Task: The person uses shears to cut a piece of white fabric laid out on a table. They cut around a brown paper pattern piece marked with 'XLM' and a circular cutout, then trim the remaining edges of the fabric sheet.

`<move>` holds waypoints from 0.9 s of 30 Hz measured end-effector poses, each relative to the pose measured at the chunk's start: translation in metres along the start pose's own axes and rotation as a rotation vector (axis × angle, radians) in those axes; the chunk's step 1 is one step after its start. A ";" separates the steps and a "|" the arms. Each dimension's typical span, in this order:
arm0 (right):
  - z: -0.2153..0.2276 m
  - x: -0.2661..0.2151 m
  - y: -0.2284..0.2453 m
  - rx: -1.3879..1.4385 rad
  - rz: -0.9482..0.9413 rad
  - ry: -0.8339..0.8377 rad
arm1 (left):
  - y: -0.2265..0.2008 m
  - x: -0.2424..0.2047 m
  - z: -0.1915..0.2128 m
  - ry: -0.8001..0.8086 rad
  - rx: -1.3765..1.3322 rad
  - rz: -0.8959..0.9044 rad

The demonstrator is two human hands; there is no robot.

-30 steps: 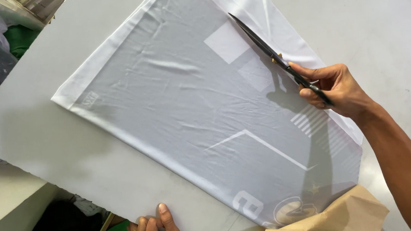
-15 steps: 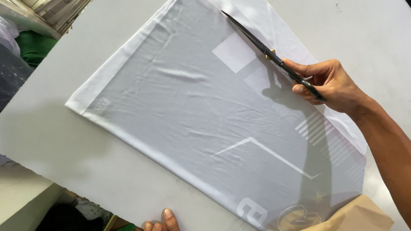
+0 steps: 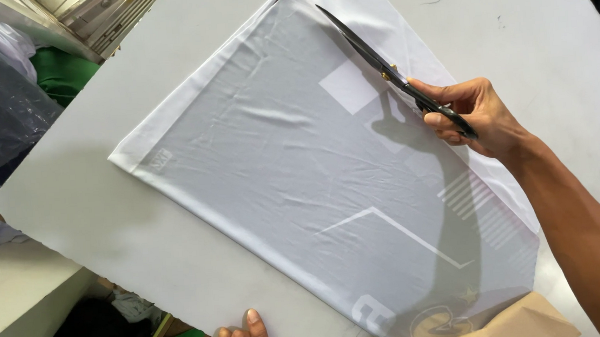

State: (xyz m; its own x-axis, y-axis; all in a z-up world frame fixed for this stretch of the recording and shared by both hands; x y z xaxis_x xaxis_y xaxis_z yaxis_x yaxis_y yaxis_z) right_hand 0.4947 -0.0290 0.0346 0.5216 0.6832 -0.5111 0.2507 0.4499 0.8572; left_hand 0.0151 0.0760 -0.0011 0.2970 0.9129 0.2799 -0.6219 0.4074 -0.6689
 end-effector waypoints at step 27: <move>-0.017 0.021 0.021 -0.088 -0.007 0.031 | 0.005 -0.001 0.001 0.059 0.058 0.107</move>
State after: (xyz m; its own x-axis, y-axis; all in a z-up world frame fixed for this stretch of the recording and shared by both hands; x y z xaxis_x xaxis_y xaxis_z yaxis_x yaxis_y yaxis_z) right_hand 0.4969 0.0052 0.0409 0.4943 0.6969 -0.5195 0.1807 0.5022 0.8456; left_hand 0.0111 0.0767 -0.0041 0.2676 0.9489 0.1675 -0.6924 0.3103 -0.6514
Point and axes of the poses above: each hand's wrist, its own x-axis towards the middle knuckle, its own z-axis out of the back of the hand, y = z × x, the point moved 8 cm from there along x, towards the middle knuckle, and after that the axes turned 1 degree about x, right-handed, at the moved point
